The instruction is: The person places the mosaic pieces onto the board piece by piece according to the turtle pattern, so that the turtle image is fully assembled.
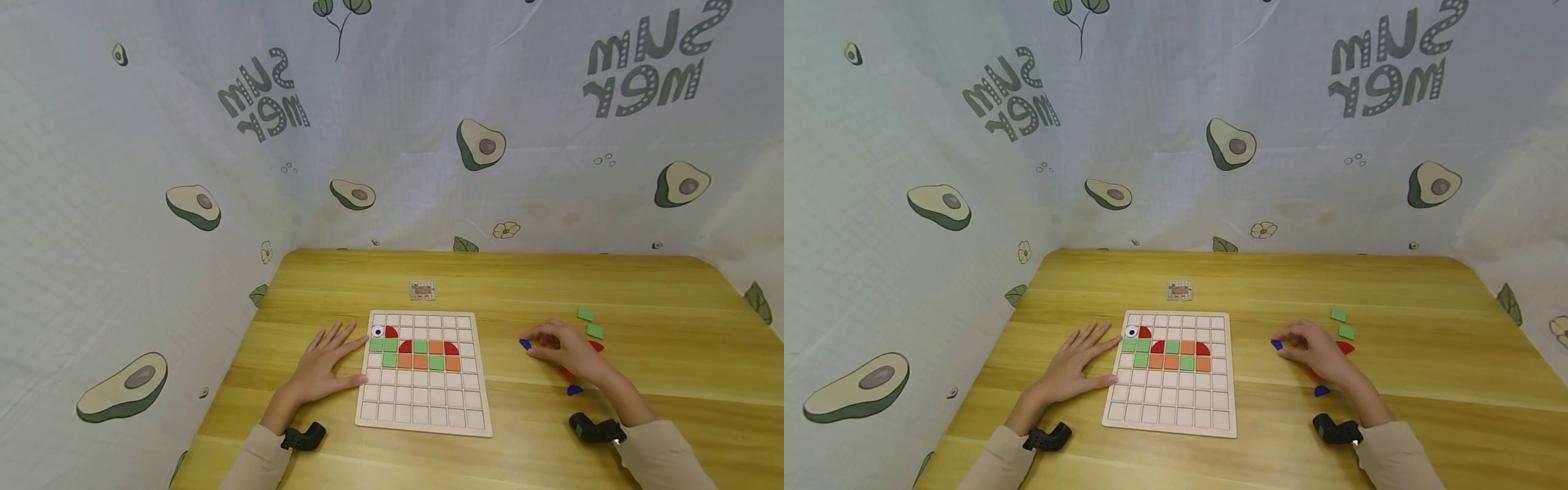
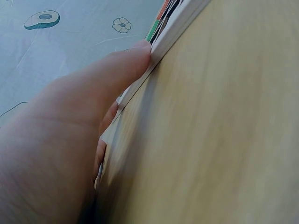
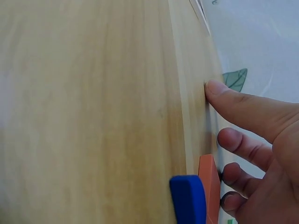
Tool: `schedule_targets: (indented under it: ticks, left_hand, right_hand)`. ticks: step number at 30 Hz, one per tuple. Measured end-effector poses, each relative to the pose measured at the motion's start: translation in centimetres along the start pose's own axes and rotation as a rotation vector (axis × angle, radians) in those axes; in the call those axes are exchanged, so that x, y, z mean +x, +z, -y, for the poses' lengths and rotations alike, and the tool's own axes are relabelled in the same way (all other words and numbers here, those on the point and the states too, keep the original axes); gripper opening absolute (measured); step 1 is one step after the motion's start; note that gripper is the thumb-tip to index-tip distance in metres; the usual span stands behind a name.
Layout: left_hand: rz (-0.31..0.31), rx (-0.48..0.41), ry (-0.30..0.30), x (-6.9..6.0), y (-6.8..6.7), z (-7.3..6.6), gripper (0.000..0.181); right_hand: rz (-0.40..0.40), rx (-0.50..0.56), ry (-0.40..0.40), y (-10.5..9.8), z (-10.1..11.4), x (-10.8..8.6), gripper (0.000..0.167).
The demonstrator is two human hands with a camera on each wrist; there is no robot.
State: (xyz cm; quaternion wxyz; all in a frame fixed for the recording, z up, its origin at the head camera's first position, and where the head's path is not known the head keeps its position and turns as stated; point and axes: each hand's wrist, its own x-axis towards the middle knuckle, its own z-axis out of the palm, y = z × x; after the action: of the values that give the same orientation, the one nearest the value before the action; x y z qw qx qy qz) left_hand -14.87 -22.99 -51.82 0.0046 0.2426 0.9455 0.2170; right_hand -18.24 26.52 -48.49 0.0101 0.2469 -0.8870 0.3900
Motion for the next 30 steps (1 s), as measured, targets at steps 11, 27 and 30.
schedule_targets:
  ticks: [11,27,30]
  left_hand:
    - [-0.002,0.004,-0.004,0.1,0.1,0.1,0.08]
    - [-0.007,0.004,0.001,0.0,0.1,0.1,0.08]
    - [-0.005,0.003,0.0,0.0,0.1,0.1,0.08]
  right_hand:
    - [0.005,0.002,-0.013,0.1,-0.2,0.0,0.018]
    - [0.035,0.001,-0.038,0.7,2.3,1.0,0.018]
    - [0.049,0.008,-0.073,1.3,2.8,1.4,0.018]
